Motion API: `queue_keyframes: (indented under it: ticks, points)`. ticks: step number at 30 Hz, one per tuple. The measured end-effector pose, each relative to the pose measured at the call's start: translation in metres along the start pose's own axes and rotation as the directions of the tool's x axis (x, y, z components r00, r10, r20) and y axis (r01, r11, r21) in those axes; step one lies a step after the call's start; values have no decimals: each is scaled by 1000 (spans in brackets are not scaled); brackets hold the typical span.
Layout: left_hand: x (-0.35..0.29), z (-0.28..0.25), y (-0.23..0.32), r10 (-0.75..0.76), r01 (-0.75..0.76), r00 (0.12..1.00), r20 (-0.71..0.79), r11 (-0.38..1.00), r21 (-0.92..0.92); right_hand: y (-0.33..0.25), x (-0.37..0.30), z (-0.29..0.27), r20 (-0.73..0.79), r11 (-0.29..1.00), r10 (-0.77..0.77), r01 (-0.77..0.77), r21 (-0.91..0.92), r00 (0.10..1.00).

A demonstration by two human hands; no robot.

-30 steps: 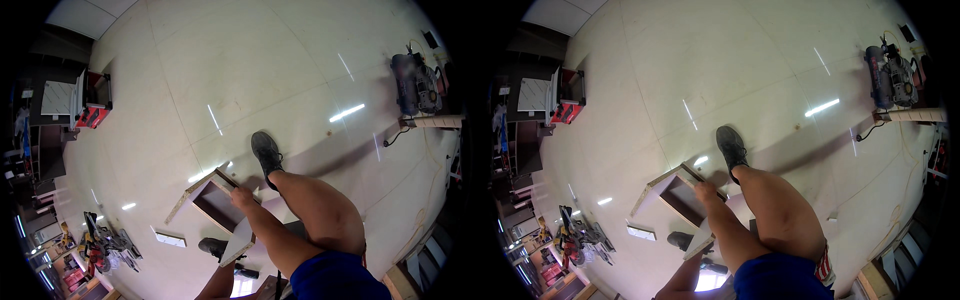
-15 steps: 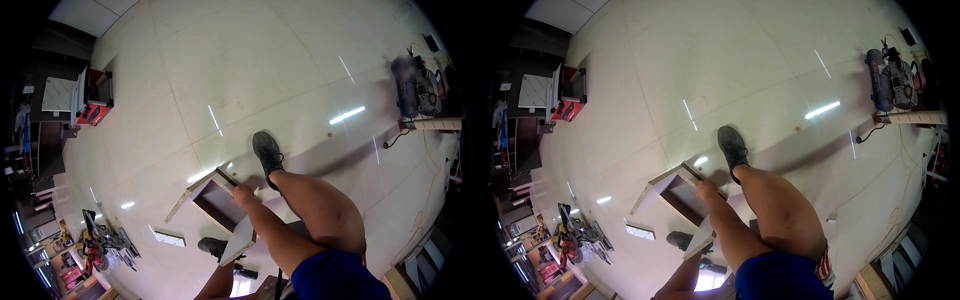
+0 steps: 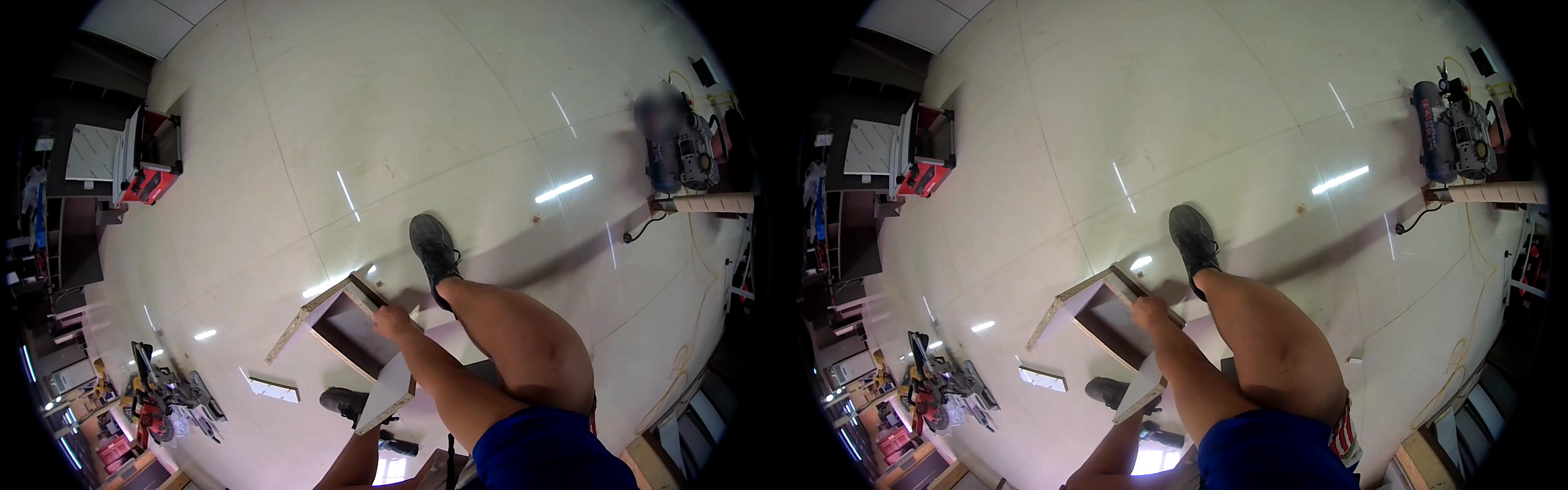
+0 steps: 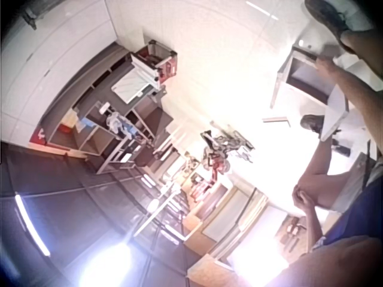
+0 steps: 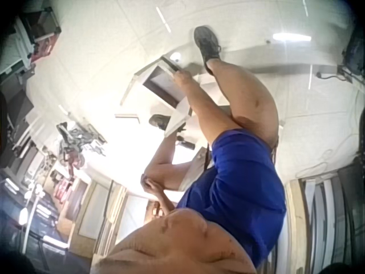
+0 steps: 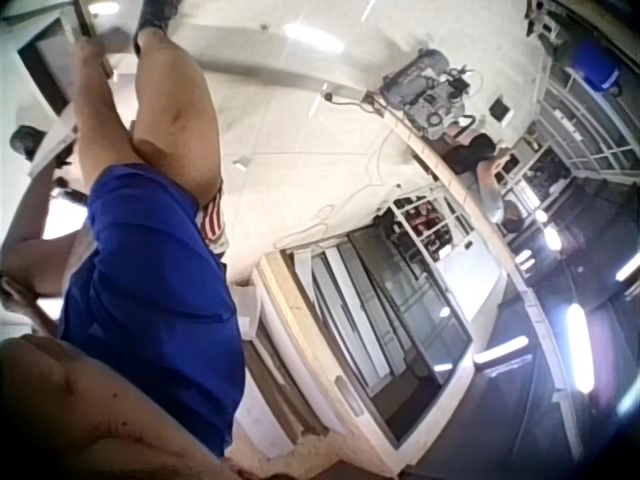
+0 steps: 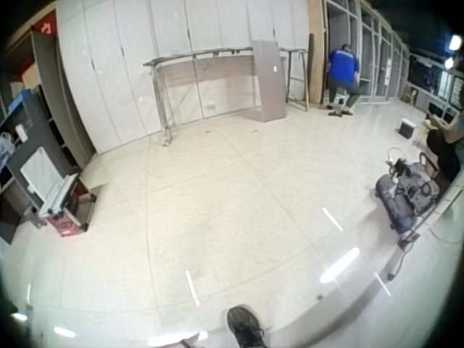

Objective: The person assembles a small wooden box by aligning and securing panels with a cordless drill. They position the pieces, insert screws, and tighten them to form the box structure.

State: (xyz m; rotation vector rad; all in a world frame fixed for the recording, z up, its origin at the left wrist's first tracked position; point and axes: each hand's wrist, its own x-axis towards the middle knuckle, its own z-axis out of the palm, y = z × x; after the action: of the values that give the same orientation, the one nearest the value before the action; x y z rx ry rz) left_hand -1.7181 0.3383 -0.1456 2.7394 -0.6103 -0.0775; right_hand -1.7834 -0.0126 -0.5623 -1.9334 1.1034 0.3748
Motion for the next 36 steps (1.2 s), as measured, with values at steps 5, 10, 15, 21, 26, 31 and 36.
queue_keyframes:
  ticks: [5,10,15,21,26,31,36]
  points:
    - [1,0,1,28,-29,1000,-10,999,-30,-9,-6,5,-41,1000,-2,2,12,999]
    - [1,2,-2,43,-44,999,-9,998,-34,-9,-8,-1,-25,1000,29,-29,8,999]
    - [1,2,-1,35,-36,999,-12,999,-28,-4,-6,-9,20,999,34,-34,3,999]
    - [1,0,0,24,-24,1000,-13,999,-29,-8,-12,-17,16,1000,18,-18,20,1000]
    - [1,1,-1,5,-6,1000,-24,999,-37,-9,-11,-18,17,999,43,-44,12,999]
    - [2,0,-3,21,-21,1000,-5,999,-27,-8,-10,-20,29,997,71,-72,28,997]
    - [2,1,-4,5,-5,1000,-11,999,-40,-6,-11,-15,-19,1000,29,-29,-2,999]
